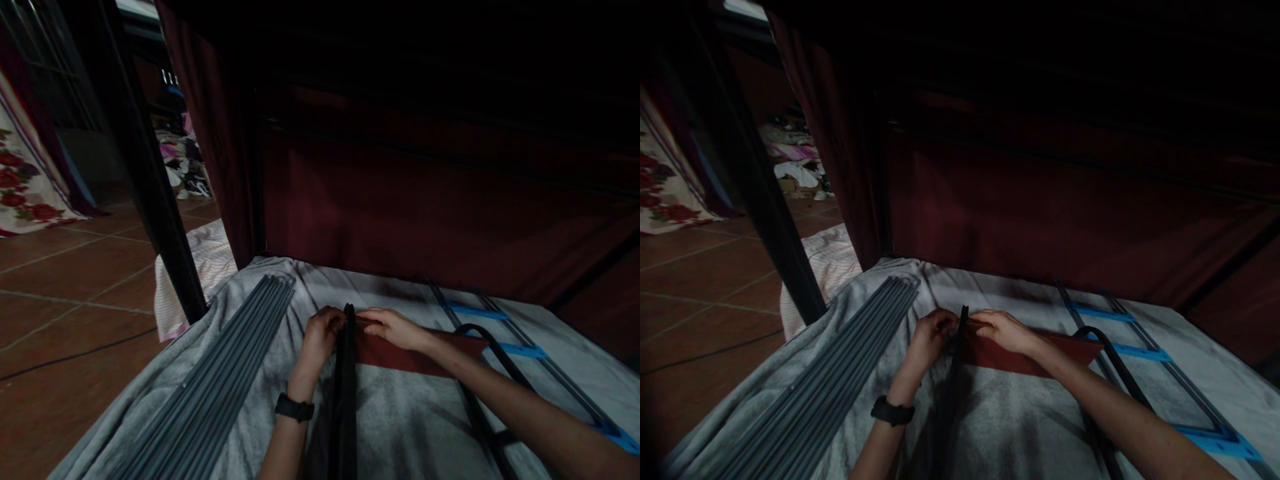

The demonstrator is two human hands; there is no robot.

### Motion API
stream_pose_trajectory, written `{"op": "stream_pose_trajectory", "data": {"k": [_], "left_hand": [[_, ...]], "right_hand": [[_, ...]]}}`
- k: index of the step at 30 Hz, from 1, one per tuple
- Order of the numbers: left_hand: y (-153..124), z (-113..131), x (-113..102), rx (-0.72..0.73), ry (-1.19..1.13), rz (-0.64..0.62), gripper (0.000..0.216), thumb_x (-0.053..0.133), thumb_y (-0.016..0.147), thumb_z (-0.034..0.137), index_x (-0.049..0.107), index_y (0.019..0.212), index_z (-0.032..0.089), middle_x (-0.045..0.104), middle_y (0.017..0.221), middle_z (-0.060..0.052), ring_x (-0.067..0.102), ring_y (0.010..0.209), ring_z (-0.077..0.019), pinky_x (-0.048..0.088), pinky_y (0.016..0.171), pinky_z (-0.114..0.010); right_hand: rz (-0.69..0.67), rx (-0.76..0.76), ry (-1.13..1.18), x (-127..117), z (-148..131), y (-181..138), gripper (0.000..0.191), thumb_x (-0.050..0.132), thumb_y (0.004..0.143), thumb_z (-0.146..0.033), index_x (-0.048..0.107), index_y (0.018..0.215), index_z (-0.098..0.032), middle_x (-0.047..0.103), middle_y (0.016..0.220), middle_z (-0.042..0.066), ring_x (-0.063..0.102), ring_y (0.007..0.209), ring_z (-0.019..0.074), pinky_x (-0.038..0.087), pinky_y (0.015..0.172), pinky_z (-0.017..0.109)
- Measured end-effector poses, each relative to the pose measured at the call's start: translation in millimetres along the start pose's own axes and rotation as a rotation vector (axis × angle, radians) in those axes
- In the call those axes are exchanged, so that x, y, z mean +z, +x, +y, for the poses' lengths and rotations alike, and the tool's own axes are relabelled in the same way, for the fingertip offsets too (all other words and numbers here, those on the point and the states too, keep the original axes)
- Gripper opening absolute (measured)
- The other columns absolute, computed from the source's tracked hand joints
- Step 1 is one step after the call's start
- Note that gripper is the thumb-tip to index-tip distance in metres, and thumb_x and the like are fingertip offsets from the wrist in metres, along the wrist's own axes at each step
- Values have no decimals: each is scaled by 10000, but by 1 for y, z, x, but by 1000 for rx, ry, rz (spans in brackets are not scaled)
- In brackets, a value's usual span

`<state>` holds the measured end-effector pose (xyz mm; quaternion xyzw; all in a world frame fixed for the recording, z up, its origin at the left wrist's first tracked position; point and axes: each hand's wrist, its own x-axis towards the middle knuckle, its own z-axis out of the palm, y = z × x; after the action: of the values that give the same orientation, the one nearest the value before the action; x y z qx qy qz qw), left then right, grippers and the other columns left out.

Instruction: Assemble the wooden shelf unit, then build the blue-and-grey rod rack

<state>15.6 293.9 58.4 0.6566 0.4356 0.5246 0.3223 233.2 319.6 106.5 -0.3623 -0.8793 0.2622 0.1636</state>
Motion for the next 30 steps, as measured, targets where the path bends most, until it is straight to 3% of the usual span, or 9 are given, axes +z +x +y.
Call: {"op": "stream_pose_trajectory", "data": {"k": [4,9,15,30], "left_hand": [[0,-1,1,6,-49,20,177,550,788,100,708,779,180,681,820,-41,627,800,-162,472,746,-261],[2,-11,6,-101,-213,23,88,622,765,167,709,777,166,678,787,-33,633,753,-164,496,710,-264],[1,-13,7,-53,-180,31,115,601,786,165,715,769,170,678,809,-41,633,776,-161,490,733,-265],[1,-18,14,-177,-288,-9,111,619,776,201,714,818,162,687,823,-46,624,743,-160,497,688,-259]], "right_hand": [[1,12,-2,0,0,-1,362,567,927,-273,658,1277,-253,693,1260,58,626,1172,239,467,1041,395],[1,11,7,-1,0,-1,362,568,929,-290,658,1279,-262,686,1281,56,624,1183,241,467,1047,399],[3,17,42,-1,-1,-2,355,572,919,-274,671,1260,-268,694,1268,42,619,1200,239,457,1067,396],[-16,37,54,-3,3,-10,381,565,942,-405,653,1276,-243,666,1313,75,608,1211,243,445,1078,411]]}}
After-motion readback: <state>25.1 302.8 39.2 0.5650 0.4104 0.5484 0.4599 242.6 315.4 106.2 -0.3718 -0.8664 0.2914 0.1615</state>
